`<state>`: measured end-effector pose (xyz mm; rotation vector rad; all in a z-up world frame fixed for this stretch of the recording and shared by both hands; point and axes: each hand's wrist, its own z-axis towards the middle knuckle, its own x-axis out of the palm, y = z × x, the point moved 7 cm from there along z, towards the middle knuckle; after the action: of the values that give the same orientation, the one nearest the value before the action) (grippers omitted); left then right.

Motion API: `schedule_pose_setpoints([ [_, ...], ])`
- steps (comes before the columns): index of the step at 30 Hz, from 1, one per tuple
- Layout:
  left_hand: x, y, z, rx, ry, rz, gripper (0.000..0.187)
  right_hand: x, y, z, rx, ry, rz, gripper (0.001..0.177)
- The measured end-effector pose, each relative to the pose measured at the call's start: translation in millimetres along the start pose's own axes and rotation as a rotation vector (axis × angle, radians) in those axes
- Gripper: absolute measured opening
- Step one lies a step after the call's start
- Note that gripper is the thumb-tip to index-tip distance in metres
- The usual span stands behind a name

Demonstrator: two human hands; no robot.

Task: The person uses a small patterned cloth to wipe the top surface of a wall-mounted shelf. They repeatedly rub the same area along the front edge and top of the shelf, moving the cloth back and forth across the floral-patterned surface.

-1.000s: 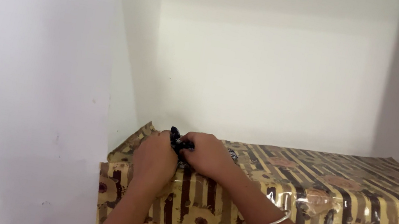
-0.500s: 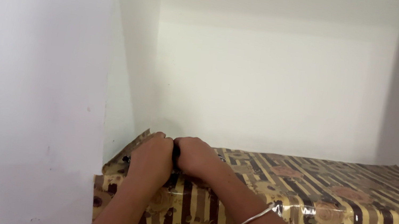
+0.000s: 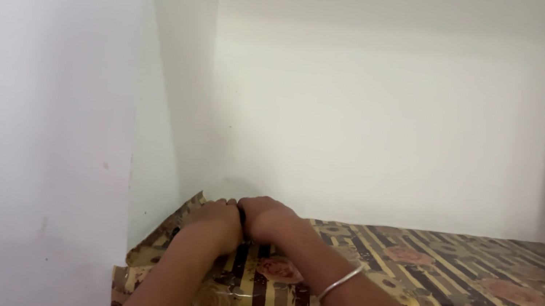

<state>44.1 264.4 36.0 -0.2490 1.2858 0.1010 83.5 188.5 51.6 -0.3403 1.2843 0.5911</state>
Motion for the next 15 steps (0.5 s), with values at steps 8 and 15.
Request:
schedule_pose_setpoints([
  [8, 16.8, -6.4, 40.1, 0.033, 0.010, 0.048, 0.051, 11.1, -21.5, 31.5, -0.025, 0.039, -0.067, 0.034],
  [15, 20.4, -19.5, 57.7, 0.020, 0.030, -0.011, 0.054, 11.3, -38.2, 43.6, 0.003, 0.043, -0.072, 0.038],
])
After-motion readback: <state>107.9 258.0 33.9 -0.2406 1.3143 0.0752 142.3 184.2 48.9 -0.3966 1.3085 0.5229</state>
